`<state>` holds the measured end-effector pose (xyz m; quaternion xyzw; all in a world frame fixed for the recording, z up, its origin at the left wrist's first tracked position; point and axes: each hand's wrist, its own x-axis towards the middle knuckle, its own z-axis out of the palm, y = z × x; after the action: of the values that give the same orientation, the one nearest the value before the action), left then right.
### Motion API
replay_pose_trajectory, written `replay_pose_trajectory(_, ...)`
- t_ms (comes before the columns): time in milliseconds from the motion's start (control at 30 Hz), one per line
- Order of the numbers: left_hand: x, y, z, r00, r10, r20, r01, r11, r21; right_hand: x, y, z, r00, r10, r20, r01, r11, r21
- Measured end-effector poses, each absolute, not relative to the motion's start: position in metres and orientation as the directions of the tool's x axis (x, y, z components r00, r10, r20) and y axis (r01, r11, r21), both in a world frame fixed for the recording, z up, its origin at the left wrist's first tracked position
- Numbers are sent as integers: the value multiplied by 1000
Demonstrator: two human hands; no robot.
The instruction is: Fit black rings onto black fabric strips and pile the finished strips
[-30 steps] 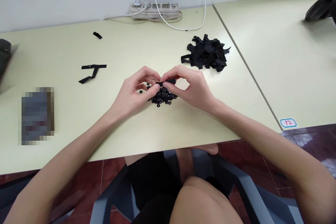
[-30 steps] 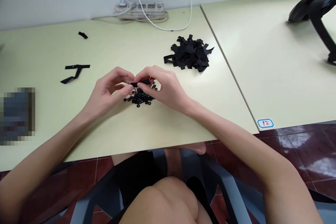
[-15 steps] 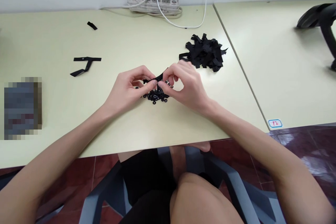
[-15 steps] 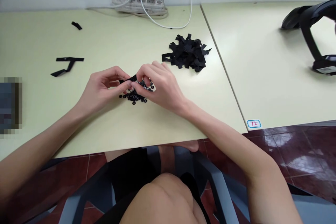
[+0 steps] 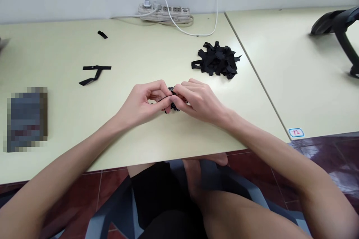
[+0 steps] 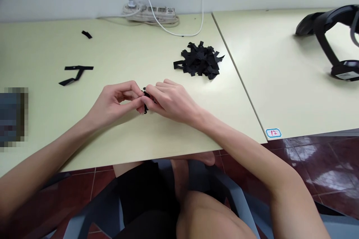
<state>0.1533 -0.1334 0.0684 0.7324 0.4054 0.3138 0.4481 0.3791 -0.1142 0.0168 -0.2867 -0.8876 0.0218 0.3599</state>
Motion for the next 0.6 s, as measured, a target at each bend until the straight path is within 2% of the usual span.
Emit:
replay_pose_trajectory(267, 153, -134, 63, 532, 844, 65, 255, -232, 939, 384, -113, 15, -633, 472, 614, 415, 876, -246)
replay_pose_trajectory(600, 152, -129, 58, 599, 800, 49, 100, -136, 986, 378, -117, 13, -557, 450, 699, 352, 889, -292)
